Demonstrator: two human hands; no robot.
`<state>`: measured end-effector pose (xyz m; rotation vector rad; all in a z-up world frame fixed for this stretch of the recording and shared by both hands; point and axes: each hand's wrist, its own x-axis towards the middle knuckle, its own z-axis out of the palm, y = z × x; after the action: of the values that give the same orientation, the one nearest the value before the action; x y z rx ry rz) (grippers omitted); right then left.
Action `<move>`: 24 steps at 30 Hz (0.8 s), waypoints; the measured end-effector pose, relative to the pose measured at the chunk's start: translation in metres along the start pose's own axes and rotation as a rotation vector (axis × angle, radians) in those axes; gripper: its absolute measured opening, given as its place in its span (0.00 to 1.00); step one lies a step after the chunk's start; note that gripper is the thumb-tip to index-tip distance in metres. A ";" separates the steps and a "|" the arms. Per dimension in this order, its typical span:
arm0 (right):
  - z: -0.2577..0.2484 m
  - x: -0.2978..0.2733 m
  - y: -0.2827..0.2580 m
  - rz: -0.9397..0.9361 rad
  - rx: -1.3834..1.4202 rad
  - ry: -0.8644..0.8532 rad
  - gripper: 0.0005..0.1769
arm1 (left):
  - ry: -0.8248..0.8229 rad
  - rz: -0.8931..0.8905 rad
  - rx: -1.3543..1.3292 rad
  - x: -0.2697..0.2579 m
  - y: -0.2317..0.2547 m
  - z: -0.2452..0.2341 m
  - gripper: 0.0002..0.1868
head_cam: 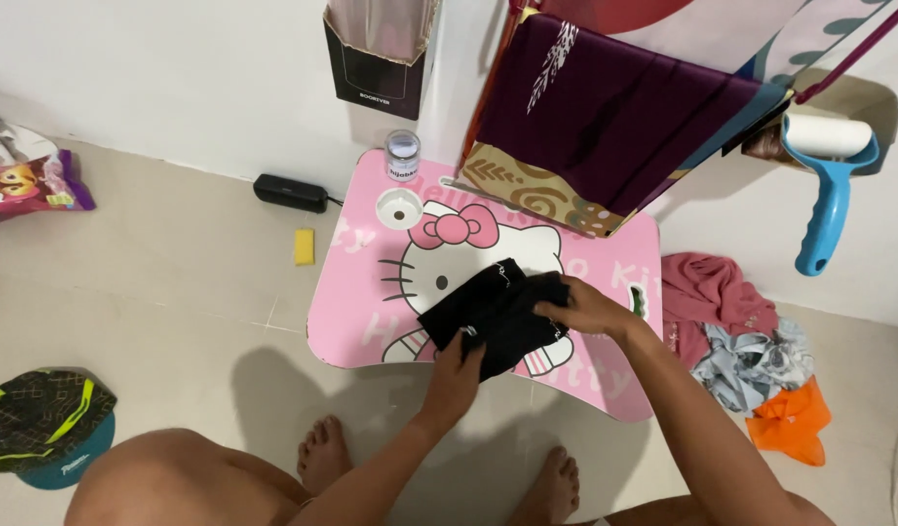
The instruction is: The person is cleaning a black hijab using a lint roller, folding and unfolding the fabric to reach all areas on a small table.
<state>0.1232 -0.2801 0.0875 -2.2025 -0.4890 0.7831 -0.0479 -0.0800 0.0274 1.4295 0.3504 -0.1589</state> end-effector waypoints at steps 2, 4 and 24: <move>0.003 0.007 -0.018 0.007 -0.021 0.002 0.21 | 0.051 -0.088 -0.035 -0.003 0.021 -0.004 0.33; 0.006 0.012 -0.030 0.015 -0.042 0.001 0.24 | 0.102 -0.177 -0.072 -0.005 0.033 -0.007 0.36; 0.024 0.019 0.005 0.040 0.076 0.131 0.14 | 0.165 -0.099 0.138 0.047 0.019 -0.036 0.21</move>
<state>0.1221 -0.2600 0.0633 -2.1821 -0.3461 0.6619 -0.0031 -0.0372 0.0257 1.5662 0.5550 -0.1485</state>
